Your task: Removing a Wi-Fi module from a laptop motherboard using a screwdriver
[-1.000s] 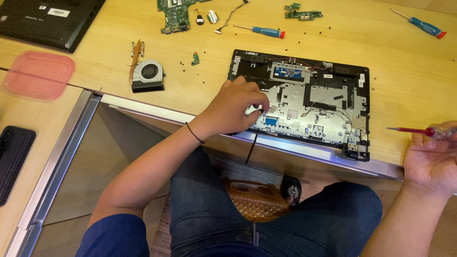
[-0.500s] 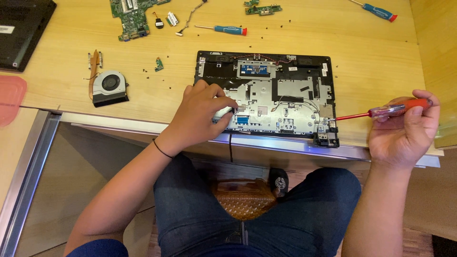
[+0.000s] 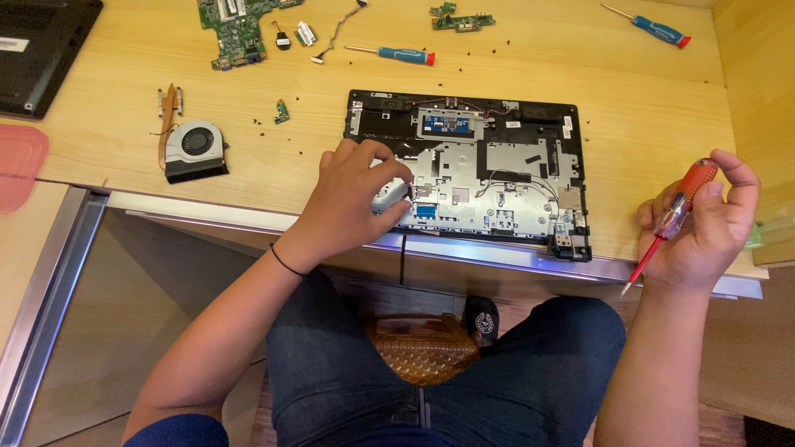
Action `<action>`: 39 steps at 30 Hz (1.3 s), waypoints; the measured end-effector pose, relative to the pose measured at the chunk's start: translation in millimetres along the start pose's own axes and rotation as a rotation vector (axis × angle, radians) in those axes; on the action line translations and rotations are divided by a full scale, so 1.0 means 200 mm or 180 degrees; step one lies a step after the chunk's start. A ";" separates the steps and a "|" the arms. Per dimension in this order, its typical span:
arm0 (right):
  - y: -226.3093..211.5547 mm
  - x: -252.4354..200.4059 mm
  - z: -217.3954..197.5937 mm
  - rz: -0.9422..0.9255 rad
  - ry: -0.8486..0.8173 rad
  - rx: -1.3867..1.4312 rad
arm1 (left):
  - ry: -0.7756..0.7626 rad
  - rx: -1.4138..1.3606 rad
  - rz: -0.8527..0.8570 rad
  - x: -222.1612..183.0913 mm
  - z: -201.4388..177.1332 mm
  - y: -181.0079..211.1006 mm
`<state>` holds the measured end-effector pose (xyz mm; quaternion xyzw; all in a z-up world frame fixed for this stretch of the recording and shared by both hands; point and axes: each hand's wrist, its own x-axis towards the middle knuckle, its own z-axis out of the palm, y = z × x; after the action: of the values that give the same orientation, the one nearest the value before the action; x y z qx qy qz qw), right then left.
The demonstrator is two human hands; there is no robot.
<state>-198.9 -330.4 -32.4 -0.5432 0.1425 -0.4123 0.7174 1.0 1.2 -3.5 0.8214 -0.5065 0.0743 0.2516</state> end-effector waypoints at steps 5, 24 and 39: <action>-0.01 0.00 0.02 0.0089 0.0031 -0.0012 | -0.0254 -0.0013 -0.0066 0.03 -0.02 0.01; 0.00 0.00 0.01 0.0068 0.0063 -0.0181 | -0.0556 -0.0580 -0.0836 0.12 0.01 0.01; -0.04 0.02 0.06 0.0115 0.0302 0.0086 | -0.0185 -0.0080 -0.0170 -0.12 -0.19 0.08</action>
<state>-192.1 -325.9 -19.2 -0.5106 0.1806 -0.4265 0.7244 -19.0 33.6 24.7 0.8332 -0.4924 0.0374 0.2489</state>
